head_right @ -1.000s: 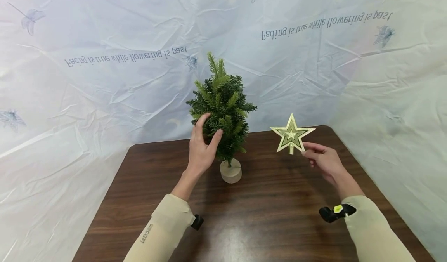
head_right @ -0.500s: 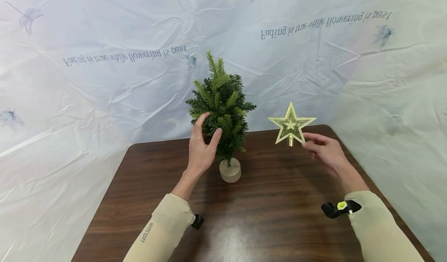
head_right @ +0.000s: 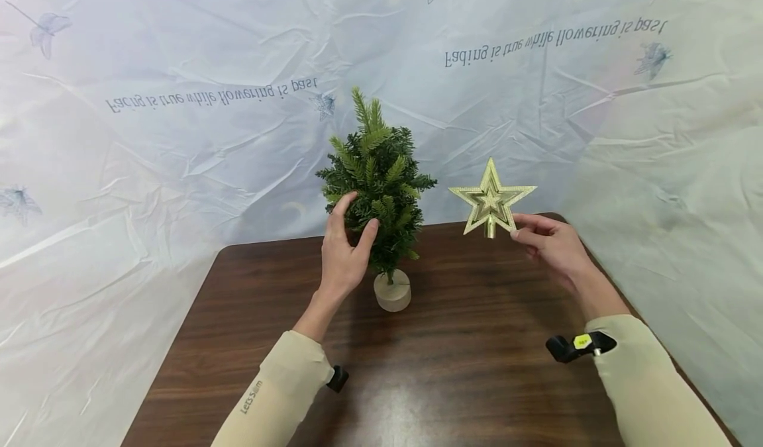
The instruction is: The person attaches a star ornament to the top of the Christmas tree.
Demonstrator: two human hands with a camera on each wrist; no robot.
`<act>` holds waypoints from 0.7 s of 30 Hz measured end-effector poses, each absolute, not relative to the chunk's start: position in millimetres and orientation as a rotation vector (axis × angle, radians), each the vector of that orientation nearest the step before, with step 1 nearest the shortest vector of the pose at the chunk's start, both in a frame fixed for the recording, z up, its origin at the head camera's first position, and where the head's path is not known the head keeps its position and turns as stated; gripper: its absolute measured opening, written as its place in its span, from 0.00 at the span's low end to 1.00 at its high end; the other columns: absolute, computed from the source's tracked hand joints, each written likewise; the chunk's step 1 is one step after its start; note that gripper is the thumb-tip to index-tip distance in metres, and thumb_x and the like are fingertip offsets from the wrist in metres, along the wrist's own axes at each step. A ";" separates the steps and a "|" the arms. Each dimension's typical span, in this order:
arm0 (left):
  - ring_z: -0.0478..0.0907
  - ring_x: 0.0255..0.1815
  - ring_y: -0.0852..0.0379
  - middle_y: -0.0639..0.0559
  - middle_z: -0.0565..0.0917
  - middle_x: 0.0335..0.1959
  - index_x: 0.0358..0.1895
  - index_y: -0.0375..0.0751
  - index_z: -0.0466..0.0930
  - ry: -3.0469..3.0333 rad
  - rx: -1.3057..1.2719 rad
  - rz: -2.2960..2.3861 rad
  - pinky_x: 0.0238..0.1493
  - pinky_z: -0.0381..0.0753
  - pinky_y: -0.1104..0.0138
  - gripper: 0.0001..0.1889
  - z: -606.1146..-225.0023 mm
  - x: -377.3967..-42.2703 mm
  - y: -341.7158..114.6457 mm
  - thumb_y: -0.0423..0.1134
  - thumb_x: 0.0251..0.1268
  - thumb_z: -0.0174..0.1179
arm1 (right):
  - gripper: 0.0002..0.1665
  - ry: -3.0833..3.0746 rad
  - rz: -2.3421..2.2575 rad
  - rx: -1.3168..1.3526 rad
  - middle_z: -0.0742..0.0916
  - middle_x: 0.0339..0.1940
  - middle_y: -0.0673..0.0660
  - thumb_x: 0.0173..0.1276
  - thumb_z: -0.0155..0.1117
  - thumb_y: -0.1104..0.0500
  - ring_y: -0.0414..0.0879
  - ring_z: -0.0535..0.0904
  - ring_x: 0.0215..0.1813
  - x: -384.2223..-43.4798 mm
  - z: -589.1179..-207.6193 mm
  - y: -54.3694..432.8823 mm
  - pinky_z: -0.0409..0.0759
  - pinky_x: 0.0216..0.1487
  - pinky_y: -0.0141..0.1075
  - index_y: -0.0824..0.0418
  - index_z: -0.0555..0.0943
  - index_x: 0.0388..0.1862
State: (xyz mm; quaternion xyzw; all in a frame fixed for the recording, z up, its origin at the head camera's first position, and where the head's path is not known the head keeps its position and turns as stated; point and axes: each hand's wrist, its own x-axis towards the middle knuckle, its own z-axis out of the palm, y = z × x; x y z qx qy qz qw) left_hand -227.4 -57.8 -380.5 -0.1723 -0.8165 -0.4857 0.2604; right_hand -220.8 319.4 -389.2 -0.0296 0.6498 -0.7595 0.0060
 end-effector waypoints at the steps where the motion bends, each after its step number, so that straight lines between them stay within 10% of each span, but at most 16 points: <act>1: 0.80 0.47 0.31 0.41 0.67 0.78 0.81 0.61 0.59 -2.211 -0.466 -1.314 0.42 0.78 0.41 0.31 -380.4 -227.3 -57.8 0.53 0.81 0.57 | 0.22 2.017 -2.390 -0.106 0.84 0.28 0.46 0.74 0.65 0.73 0.38 0.73 0.24 -221.9 -387.0 318.6 0.74 0.27 0.29 0.47 0.92 0.49; 21: 0.78 0.46 0.37 0.42 0.68 0.78 0.81 0.61 0.60 -2.179 -0.494 -1.315 0.35 0.70 0.52 0.31 -385.7 -232.6 -58.6 0.52 0.81 0.57 | 0.22 1.862 -2.580 -0.392 0.85 0.26 0.53 0.73 0.60 0.79 0.44 0.68 0.21 -239.8 -322.8 294.0 0.70 0.25 0.33 0.58 0.92 0.50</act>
